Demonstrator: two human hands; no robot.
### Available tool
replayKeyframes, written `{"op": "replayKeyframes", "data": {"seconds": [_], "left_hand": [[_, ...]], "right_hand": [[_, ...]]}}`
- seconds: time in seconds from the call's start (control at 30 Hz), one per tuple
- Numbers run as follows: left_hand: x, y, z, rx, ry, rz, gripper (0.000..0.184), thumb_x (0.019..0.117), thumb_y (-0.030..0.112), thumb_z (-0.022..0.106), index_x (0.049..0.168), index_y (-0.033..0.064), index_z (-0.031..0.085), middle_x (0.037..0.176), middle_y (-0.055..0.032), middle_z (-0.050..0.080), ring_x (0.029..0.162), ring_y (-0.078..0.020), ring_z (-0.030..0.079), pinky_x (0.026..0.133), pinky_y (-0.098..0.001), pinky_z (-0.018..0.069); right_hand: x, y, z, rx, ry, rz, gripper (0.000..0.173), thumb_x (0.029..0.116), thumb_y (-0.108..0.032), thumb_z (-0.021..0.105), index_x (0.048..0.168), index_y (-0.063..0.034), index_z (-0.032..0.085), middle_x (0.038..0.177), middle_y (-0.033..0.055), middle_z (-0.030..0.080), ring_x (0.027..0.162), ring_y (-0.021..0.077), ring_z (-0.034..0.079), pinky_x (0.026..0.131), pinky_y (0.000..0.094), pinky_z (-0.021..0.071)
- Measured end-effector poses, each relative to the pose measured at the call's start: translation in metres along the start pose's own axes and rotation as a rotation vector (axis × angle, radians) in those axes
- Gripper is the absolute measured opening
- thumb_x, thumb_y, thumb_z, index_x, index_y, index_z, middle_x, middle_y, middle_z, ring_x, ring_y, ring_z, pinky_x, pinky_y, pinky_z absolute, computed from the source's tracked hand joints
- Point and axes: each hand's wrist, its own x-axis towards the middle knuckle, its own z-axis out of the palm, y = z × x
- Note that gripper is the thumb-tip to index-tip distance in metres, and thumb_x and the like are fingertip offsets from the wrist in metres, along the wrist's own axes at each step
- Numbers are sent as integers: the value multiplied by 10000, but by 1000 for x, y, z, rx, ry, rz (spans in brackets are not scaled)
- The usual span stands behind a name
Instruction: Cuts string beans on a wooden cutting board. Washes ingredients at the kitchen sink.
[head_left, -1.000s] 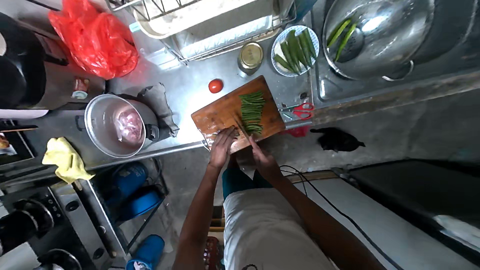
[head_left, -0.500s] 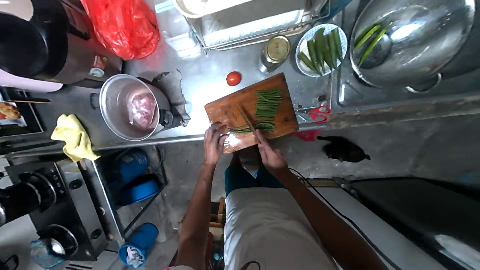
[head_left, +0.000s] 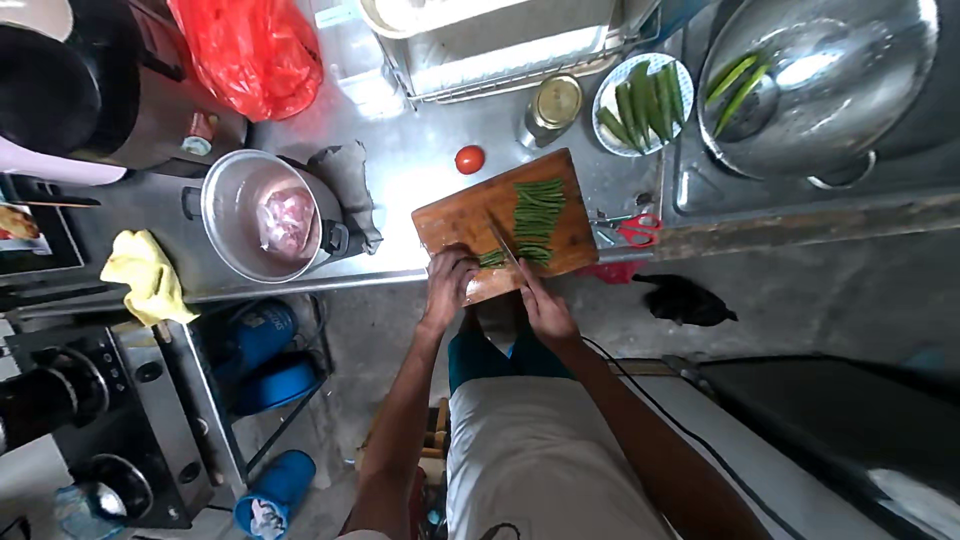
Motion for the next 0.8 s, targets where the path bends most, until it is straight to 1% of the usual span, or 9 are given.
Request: {"op": "replayKeyframes", "data": {"seconds": [0.1,0.2,0.27,0.3,0.43,0.5,0.63,0.73,0.8], "left_hand": [[1,7,-13,-61,60,-68,161,1028,185,613,1081,112,747,1158,-62,696,1181,-230,610,1060,-436,473],[-2,10,-25,-87,199,-225,179,1034,188,613,1130,89,728,1136,-85,697,1108,-230,646,996,-424,530],[-7,5,-27,-107,308,-369,222,1048,230,594,1191,98,700,1155,-92,686,1071,-228,660,939,-423,561],[-10,2,-28,-126,355,-448,245,1053,258,586,1217,106,687,1160,-95,683,1031,-226,673,895,-430,581],[-13,-4,-27,-236,483,-665,276,1059,332,568,1233,140,661,1073,-78,697,829,-185,699,743,-413,622],[-16,-3,-26,-262,495,-673,260,1054,306,585,1226,127,663,1047,-74,698,824,-170,698,750,-392,621],[-22,5,-19,-279,468,-680,256,1044,280,607,1225,113,675,1102,-74,699,908,-167,695,809,-386,607],[-22,12,-12,-280,418,-624,235,1043,252,607,1193,89,686,1133,-88,689,957,-177,690,856,-399,598],[-21,12,-6,-222,368,-537,209,1047,212,595,1164,72,695,1159,-99,684,1021,-194,683,907,-400,587]], "right_hand": [[-1,-2,-2,7,17,-8,511,1115,-300,389,1624,-270,348,1130,188,738,906,360,741,815,556,600],[-4,-7,2,8,47,-37,513,1119,-305,387,1628,-269,338,1126,173,741,876,335,747,779,529,612],[-8,-11,7,22,12,-66,501,1122,-283,378,1622,-259,355,1300,142,701,1022,302,743,888,503,608],[-10,-13,11,30,-13,-94,492,1121,-270,381,1612,-251,377,1329,139,688,1051,296,738,907,497,606],[-21,-7,36,-27,-30,-262,437,1104,-220,460,1538,-236,506,1089,164,734,824,286,741,723,445,629],[-22,-1,45,-81,-50,-288,448,1093,-195,471,1537,-245,510,1030,165,729,759,290,729,676,441,623],[-18,0,45,-104,15,-263,463,1086,-168,468,1546,-218,497,1022,177,734,741,298,728,654,448,618],[-12,-10,36,-114,-25,-128,503,1106,-198,405,1606,-251,388,1061,191,732,828,339,736,735,499,617],[-7,-18,32,-143,-90,-45,534,1115,-222,358,1640,-290,291,1149,179,720,922,347,737,807,522,609]]}}
